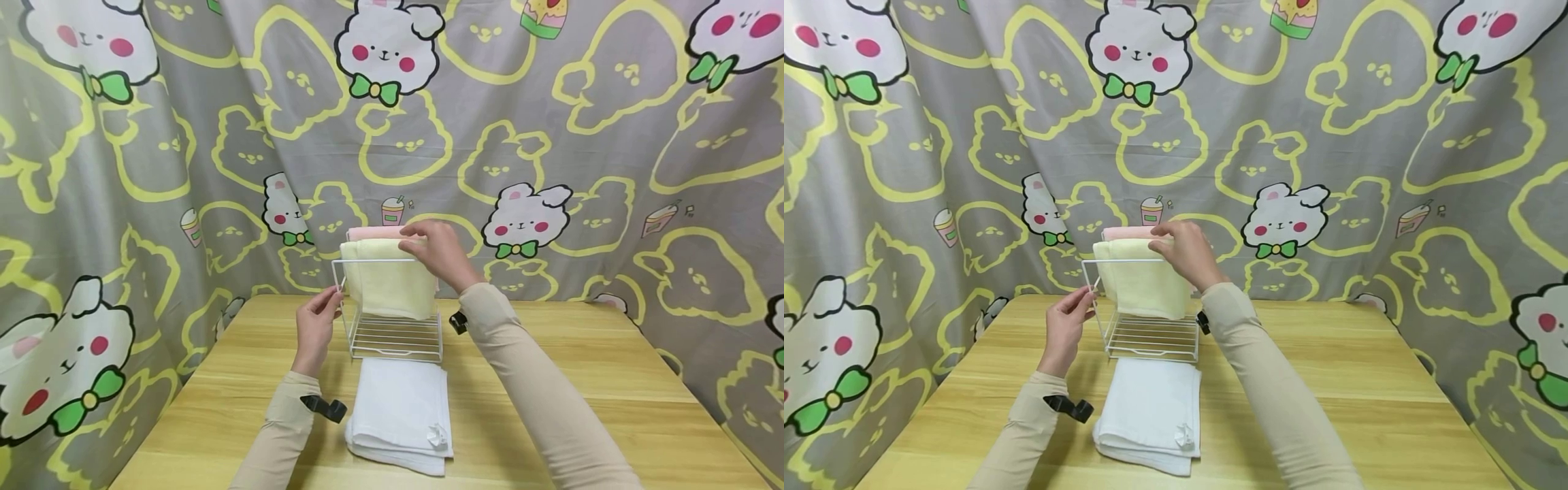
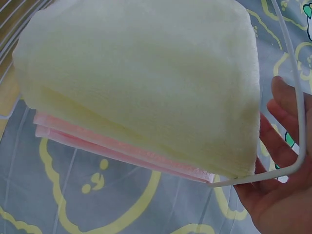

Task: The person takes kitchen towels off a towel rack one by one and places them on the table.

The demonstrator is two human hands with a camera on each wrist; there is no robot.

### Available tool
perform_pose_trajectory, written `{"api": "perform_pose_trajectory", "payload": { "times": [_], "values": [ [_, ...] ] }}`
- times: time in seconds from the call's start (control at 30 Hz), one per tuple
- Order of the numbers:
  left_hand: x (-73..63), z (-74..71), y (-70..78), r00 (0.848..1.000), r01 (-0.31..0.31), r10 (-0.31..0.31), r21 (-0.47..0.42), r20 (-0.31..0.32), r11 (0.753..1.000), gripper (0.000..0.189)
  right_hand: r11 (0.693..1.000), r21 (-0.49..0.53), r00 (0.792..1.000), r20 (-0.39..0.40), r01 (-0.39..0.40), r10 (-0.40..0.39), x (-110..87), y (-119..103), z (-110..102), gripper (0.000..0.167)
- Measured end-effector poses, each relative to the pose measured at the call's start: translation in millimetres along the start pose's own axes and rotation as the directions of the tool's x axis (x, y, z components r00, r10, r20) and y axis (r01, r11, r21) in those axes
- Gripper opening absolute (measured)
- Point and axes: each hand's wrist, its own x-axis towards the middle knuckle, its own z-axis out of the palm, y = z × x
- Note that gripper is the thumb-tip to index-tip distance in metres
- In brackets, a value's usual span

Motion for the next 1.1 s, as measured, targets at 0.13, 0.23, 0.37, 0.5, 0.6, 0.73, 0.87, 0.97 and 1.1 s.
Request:
{"api": "perform_pose_trajectory", "payload": {
  "times": [0.13, 0.23, 0.37, 0.5, 0.6, 0.73, 0.87, 0.97, 1.1],
  "values": [
    [-0.5, 0.6, -0.2, 1.000, -0.002, 0.002, -0.005, -0.005, 1.000, 0.030, 1.000, 0.005, 1.000, 0.018, -0.014, 0.014, 1.7, -0.8, 0.7, 0.027],
    [0.1, 0.7, -0.1, 1.000, 0.000, 0.000, -0.009, -0.010, 1.000, 0.030, 0.999, 0.005, 0.999, 0.041, -0.035, 0.035, 3.3, -2.6, 0.0, 0.029],
    [-0.4, 0.3, -0.4, 1.000, 0.003, -0.003, -0.012, -0.005, 1.000, 0.030, 0.998, -0.009, 0.994, 0.080, -0.067, 0.067, 4.9, -2.8, -0.5, 0.032],
    [-1.1, 0.5, -0.4, 1.000, 0.000, 0.000, -0.010, 0.000, 1.000, 0.031, 0.996, -0.007, 0.989, 0.114, -0.092, 0.092, 7.0, -2.1, -1.0, 0.035],
    [-1.3, 0.8, -0.2, 1.000, -0.001, 0.001, -0.008, 0.000, 1.000, 0.031, 0.995, -0.001, 0.985, 0.139, -0.102, 0.101, 8.8, -1.9, -1.2, 0.036],
    [-1.5, 0.4, -0.1, 1.000, 0.003, -0.003, -0.006, 0.000, 1.000, 0.030, 0.994, 0.003, 0.980, 0.171, -0.107, 0.105, 11.1, -2.8, -0.7, 0.035],
    [-1.3, 0.2, 0.7, 1.000, 0.001, -0.001, -0.011, -0.003, 1.000, 0.030, 0.994, 0.001, 0.976, 0.188, -0.113, 0.111, 12.6, -3.5, 0.4, 0.034],
    [-1.2, 0.4, 1.0, 1.000, 0.000, -0.001, -0.016, -0.006, 1.000, 0.030, 0.993, -0.013, 0.974, 0.192, -0.118, 0.118, 12.8, -3.7, 0.9, 0.033],
    [-1.9, 1.1, 0.6, 1.000, 0.007, -0.007, -0.016, -0.003, 1.000, 0.032, 0.992, -0.025, 0.975, 0.185, -0.124, 0.127, 12.2, -4.1, 2.0, 0.031]
  ]
}}
